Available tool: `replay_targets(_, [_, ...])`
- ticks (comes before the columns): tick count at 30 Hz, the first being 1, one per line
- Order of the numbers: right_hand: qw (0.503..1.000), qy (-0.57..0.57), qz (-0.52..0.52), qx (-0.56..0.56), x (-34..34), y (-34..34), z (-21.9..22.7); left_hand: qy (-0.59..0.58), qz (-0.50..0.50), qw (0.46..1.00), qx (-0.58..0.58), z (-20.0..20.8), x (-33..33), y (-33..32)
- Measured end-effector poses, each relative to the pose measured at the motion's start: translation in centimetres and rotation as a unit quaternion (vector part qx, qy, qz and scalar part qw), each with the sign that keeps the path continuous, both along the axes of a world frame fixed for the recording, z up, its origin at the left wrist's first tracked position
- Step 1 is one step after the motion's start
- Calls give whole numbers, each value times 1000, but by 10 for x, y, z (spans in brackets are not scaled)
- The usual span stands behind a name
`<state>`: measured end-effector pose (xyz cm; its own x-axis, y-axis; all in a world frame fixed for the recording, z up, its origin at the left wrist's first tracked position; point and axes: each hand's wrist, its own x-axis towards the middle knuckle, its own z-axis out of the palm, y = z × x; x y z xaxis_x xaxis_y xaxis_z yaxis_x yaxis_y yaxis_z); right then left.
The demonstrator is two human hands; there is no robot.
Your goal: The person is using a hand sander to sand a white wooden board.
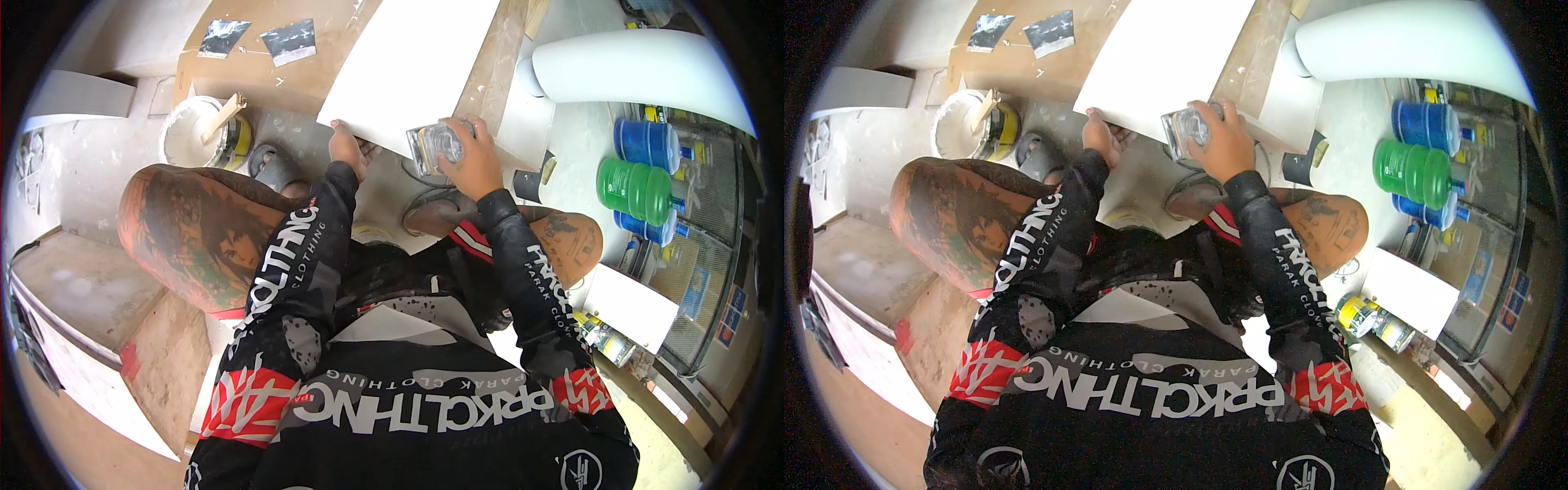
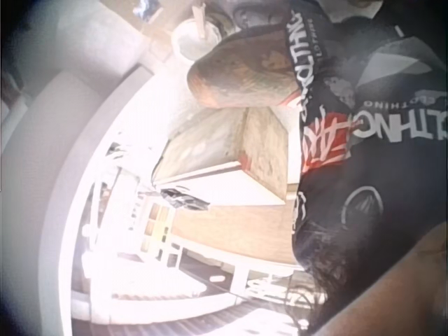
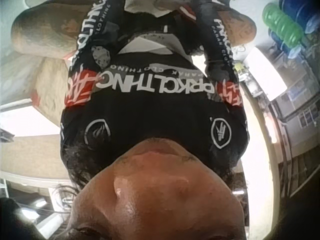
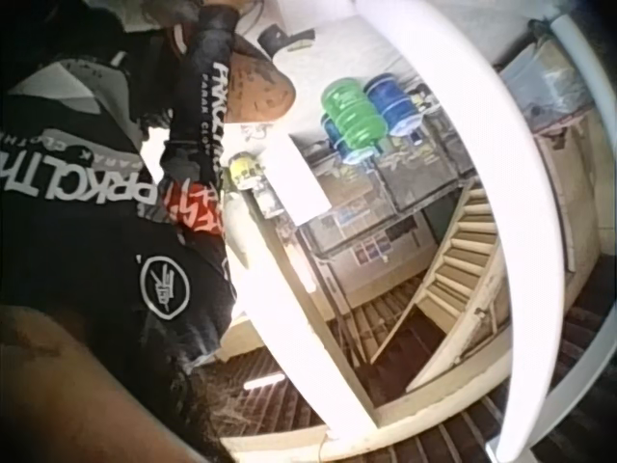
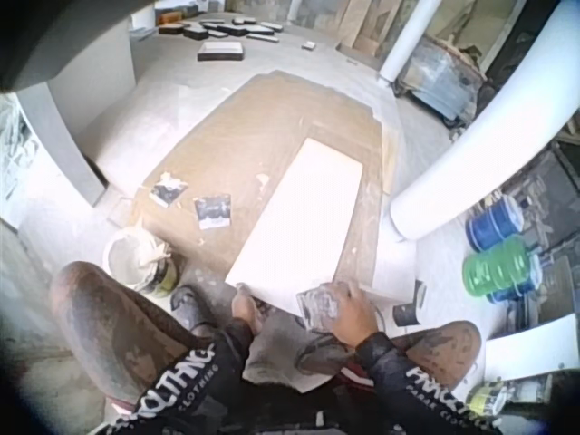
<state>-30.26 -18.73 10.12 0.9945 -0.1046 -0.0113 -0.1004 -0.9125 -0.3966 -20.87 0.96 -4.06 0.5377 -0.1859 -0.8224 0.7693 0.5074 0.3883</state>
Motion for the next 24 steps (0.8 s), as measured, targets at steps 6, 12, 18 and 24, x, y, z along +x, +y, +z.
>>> replay_targets(6, [1000,13,15,-5,11,14,1,1,-20,1000,2,1,1,4])
replay_targets(12, [999,16,26,24,26,55,3,12,-19,1000,-4,7,-1,5])
replay_targets(18, [999,-9,38,-6,62,79,-4,22,-36,999,-24,10,0,17])
replay_targets(24, [1000,-18,22,-9,51,65,-5,43,4,998,-56,13,-2,18])
